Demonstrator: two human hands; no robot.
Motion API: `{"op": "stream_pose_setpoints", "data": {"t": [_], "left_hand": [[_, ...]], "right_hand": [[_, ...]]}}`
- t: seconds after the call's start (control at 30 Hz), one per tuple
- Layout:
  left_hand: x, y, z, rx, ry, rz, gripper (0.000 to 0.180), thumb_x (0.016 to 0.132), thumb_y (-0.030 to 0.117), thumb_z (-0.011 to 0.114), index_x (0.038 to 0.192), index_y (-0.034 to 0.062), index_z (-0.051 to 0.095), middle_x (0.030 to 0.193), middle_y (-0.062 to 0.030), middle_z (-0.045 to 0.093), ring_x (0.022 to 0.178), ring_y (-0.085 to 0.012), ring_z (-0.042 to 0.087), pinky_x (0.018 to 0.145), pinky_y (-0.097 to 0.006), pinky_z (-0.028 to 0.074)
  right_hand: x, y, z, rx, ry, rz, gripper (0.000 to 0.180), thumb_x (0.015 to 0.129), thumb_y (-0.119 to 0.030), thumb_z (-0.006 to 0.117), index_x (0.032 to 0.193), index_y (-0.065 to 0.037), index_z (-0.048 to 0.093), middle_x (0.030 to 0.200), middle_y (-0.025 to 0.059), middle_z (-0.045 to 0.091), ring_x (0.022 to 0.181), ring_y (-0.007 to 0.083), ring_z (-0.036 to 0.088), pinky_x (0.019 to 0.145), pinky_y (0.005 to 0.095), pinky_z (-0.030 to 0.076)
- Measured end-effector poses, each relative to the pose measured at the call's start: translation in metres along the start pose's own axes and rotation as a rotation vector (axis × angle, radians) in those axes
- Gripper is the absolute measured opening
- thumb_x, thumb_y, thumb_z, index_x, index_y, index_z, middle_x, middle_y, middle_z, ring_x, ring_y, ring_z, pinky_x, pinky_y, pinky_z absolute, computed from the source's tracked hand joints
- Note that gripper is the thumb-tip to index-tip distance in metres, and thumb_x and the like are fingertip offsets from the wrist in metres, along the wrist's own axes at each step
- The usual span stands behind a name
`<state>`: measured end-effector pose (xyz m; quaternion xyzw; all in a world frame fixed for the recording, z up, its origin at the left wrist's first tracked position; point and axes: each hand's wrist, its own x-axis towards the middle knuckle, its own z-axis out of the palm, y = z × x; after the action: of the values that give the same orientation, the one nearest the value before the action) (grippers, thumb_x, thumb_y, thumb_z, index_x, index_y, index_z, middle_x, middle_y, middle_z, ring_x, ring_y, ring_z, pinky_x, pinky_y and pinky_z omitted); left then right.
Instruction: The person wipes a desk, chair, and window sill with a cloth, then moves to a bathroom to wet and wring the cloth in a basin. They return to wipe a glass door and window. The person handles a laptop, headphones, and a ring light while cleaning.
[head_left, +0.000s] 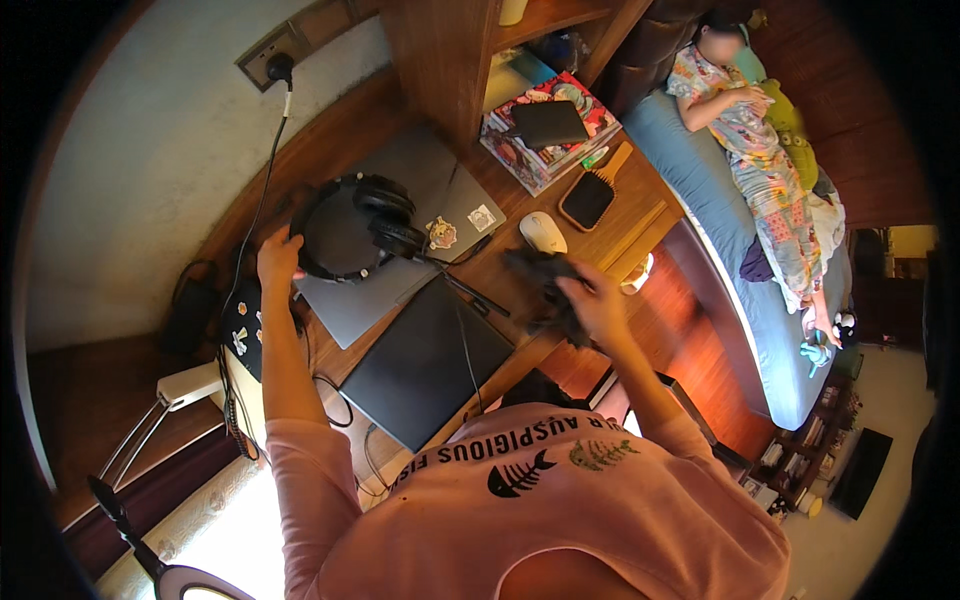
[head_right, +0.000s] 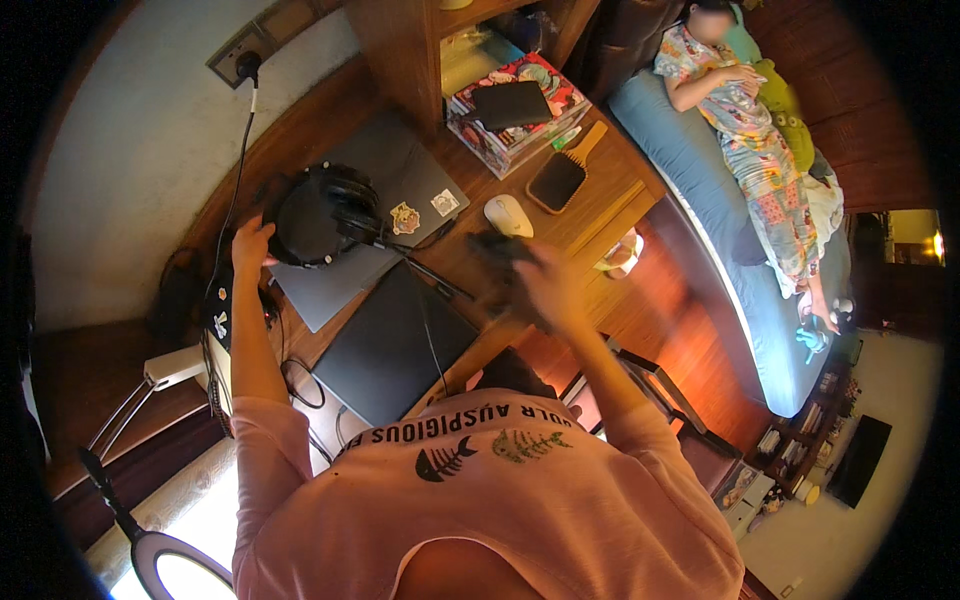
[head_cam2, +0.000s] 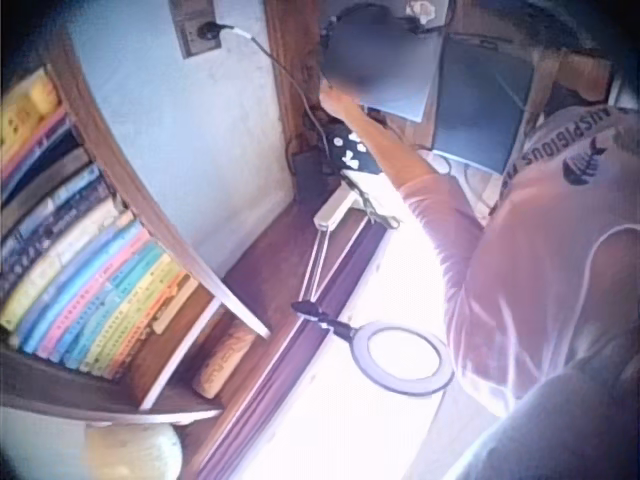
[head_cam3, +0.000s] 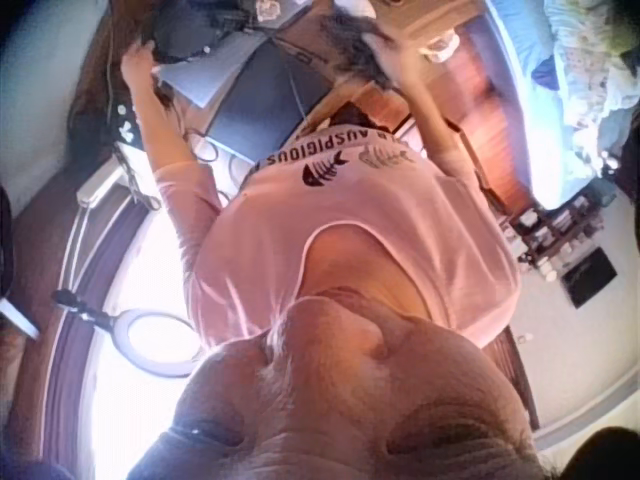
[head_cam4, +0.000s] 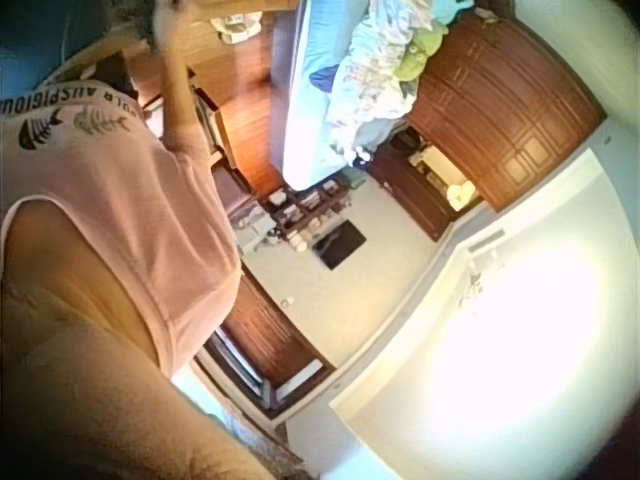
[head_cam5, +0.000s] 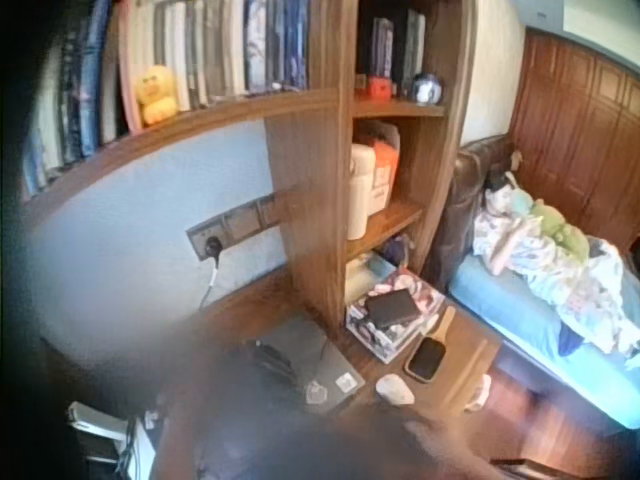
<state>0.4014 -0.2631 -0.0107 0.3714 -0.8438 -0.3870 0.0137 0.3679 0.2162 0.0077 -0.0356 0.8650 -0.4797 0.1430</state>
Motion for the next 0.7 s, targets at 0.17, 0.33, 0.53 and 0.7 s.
{"op": "stream_pose_setpoints", "data": {"t": [0.17,0.33,0.53,0.7], "left_hand": [[0.029,-0.007,0.016,0.221,0.176,0.014,0.043,0.081,0.030,0.062,0.119,0.0099,0.061,0.092,-0.0148,0.068,0.074,-0.0278,0.068,0.062,-0.036,0.054],[-0.040,-0.010,0.017,0.287,0.661,0.492,0.036,0.080,0.025,0.068,0.109,0.0057,0.063,0.075,-0.0127,0.064,0.072,-0.0288,0.063,0.068,-0.038,0.050],[-0.273,0.017,0.100,-0.122,-0.102,0.036,0.046,0.080,0.023,0.073,0.119,0.0060,0.054,0.095,-0.0087,0.068,0.074,-0.0149,0.065,0.066,-0.028,0.052],[-0.322,0.018,0.138,-0.582,-0.355,-0.179,0.036,0.082,0.018,0.070,0.114,0.0064,0.060,0.080,-0.0078,0.065,0.070,-0.0124,0.059,0.064,-0.030,0.050]], "right_hand": [[0.011,0.013,0.065,-0.666,-0.056,-0.707,0.040,0.075,-0.006,0.066,0.115,-0.006,0.060,0.130,0.0070,0.053,0.112,0.0282,0.050,0.087,0.0398,0.042],[-0.019,0.036,0.015,-0.627,-0.185,-0.644,0.033,0.075,-0.003,0.062,0.109,-0.004,0.063,0.126,0.0058,0.057,0.103,0.0280,0.054,0.084,0.0400,0.044],[-0.003,0.044,0.007,-0.207,-0.266,-0.433,0.029,0.082,-0.003,0.056,0.111,-0.002,0.060,0.119,0.0146,0.060,0.104,0.0357,0.056,0.087,0.0406,0.045],[0.020,0.046,0.029,-0.240,-0.319,-0.542,0.028,0.087,-0.009,0.056,0.113,-0.003,0.060,0.112,0.0157,0.062,0.100,0.0325,0.060,0.086,0.0366,0.046]]}}
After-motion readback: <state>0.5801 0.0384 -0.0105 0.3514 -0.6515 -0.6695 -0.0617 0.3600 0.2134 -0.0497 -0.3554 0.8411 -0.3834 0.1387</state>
